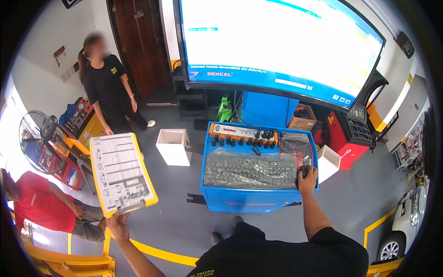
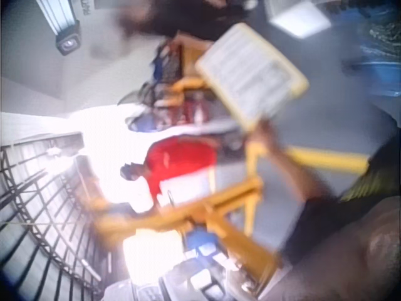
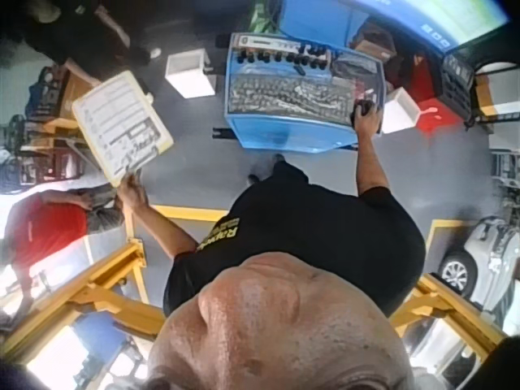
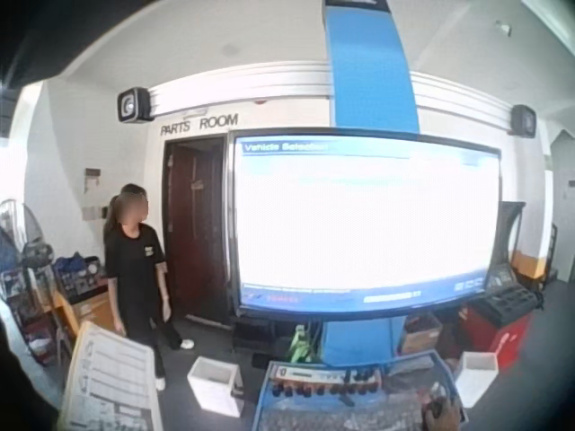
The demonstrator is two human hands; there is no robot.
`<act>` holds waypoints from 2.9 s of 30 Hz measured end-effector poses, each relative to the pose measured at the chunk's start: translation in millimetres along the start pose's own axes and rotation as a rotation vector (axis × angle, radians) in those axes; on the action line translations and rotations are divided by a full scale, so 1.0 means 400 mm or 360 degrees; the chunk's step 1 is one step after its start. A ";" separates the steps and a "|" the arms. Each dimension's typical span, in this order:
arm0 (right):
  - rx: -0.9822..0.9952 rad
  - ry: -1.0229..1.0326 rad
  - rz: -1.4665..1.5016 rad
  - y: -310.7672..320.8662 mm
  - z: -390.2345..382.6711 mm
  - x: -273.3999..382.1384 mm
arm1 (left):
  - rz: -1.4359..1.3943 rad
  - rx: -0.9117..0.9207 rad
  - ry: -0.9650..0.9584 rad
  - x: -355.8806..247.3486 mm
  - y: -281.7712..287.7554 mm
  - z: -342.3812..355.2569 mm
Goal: The person attaches a wheel alignment clamp and target to a vehicle's front wheel, then operates a computer terminal using a mouse to select a vehicle model and reviews a checklist on a clipboard.
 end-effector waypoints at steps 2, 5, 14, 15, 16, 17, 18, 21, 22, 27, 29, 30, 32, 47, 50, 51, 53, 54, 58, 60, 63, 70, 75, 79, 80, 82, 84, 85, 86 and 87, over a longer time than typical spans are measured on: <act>-0.0003 -0.0013 0.0006 0.006 -0.003 0.006 | -0.0009 0.0127 -0.0077 -0.100 0.003 -0.027; 0.0010 -0.0018 0.0019 0.001 -0.008 0.019 | 0.0011 0.0112 -0.0213 -0.179 0.070 -0.034; -0.0080 0.0104 0.0022 -0.004 -0.004 -0.004 | 0.0083 -0.0076 -0.0187 -0.249 0.092 0.059; -0.0139 0.0150 -0.0013 0.007 0.001 -0.001 | 0.0306 0.0002 -0.0251 -0.264 0.072 0.081; -0.0155 0.0151 -0.0016 0.018 0.006 0.015 | 0.0529 0.0074 -0.0314 -0.306 0.010 0.085; -0.0258 0.0226 0.0006 0.036 0.003 0.043 | 0.0406 0.0042 -0.0261 -0.317 -0.051 0.085; -0.0363 0.0311 0.0048 0.055 0.007 0.098 | 0.0390 0.0037 -0.0285 -0.349 -0.081 0.099; 0.0071 0.0467 0.0768 0.051 0.032 0.338 | 0.0654 0.0505 -0.0335 -0.394 -0.228 0.122; 0.0351 0.0436 0.0974 0.038 0.026 0.444 | 0.0704 0.0468 -0.0380 -0.400 -0.284 0.125; 0.1823 0.0289 0.1725 -0.037 -0.055 0.801 | 0.0620 0.1045 -0.0271 -0.424 -0.548 0.148; 0.2111 0.0210 0.1669 -0.034 -0.075 0.867 | 0.0563 0.1481 0.0013 -0.430 -0.679 0.085; 0.2421 0.0124 0.1601 -0.034 -0.118 0.897 | 0.0563 0.1476 0.0010 -0.442 -0.702 0.089; 0.2560 0.0077 0.1603 -0.041 -0.146 0.917 | 0.0678 0.1677 -0.0011 -0.441 -0.755 0.074; 0.2786 -0.0757 0.2187 -0.179 -0.298 0.834 | 0.0797 0.2045 0.0216 -0.409 -0.846 0.096; 0.2689 -0.0900 0.2380 -0.186 -0.331 0.805 | 0.0195 0.2409 0.0490 -0.448 -0.786 0.038; 0.2647 -0.0925 0.2437 -0.192 -0.342 0.778 | -0.0158 0.2338 0.0502 -0.432 -0.746 0.034; 0.2625 -0.0967 0.2529 -0.179 -0.367 0.762 | -0.0484 0.1915 0.0409 -0.347 -0.668 0.033; 0.2500 -0.0946 0.2654 -0.174 -0.357 0.761 | -0.0592 0.1558 0.0392 -0.293 -0.630 0.025; 0.2155 -0.1010 0.2746 -0.164 -0.350 0.743 | -0.0663 0.1302 0.0446 -0.141 -0.577 -0.163; 0.1958 -0.0968 0.2751 -0.163 -0.337 0.741 | -0.0581 0.1260 0.0413 -0.139 -0.603 -0.230; 0.1970 -0.0992 0.2763 -0.180 -0.350 0.750 | -0.0367 0.1072 0.0191 -0.169 -0.616 -0.248; 0.2175 -0.0922 0.2802 -0.176 -0.377 0.773 | -0.0333 0.0982 0.0155 -0.163 -0.563 -0.249; 0.2162 -0.0883 0.2762 -0.173 -0.384 0.776 | -0.0367 0.0954 0.0132 -0.156 -0.551 -0.235; 0.2091 -0.0884 0.2742 -0.170 -0.382 0.763 | -0.0430 0.1066 0.0124 -0.154 -0.558 -0.234; 0.2091 -0.0869 0.2748 -0.167 -0.381 0.762 | -0.0452 0.1065 0.0144 -0.149 -0.558 -0.233; 0.2084 -0.0854 0.2755 -0.165 -0.382 0.761 | -0.0474 0.1069 0.0168 -0.145 -0.555 -0.230; 0.2086 -0.0839 0.2790 -0.166 -0.385 0.764 | -0.0472 0.1144 0.0175 -0.146 -0.555 -0.230; 0.2084 -0.0838 0.2791 -0.165 -0.386 0.766 | -0.0472 0.1145 0.0174 -0.146 -0.553 -0.229; 0.2075 -0.0835 0.2782 -0.164 -0.388 0.767 | -0.0499 0.1158 0.0184 -0.147 -0.553 -0.230; 0.2063 -0.0836 0.2772 -0.164 -0.390 0.768 | -0.0527 0.1171 0.0196 -0.148 -0.553 -0.231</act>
Point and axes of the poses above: each hand's wrist, its own z-axis towards the middle knuckle, its own y-axis out of the back of the hand, x = y × z, the point moved 8 cm from there along z, towards the middle knuckle, and after that the axes turned 10 degrees about z, right-handed, at the moved point
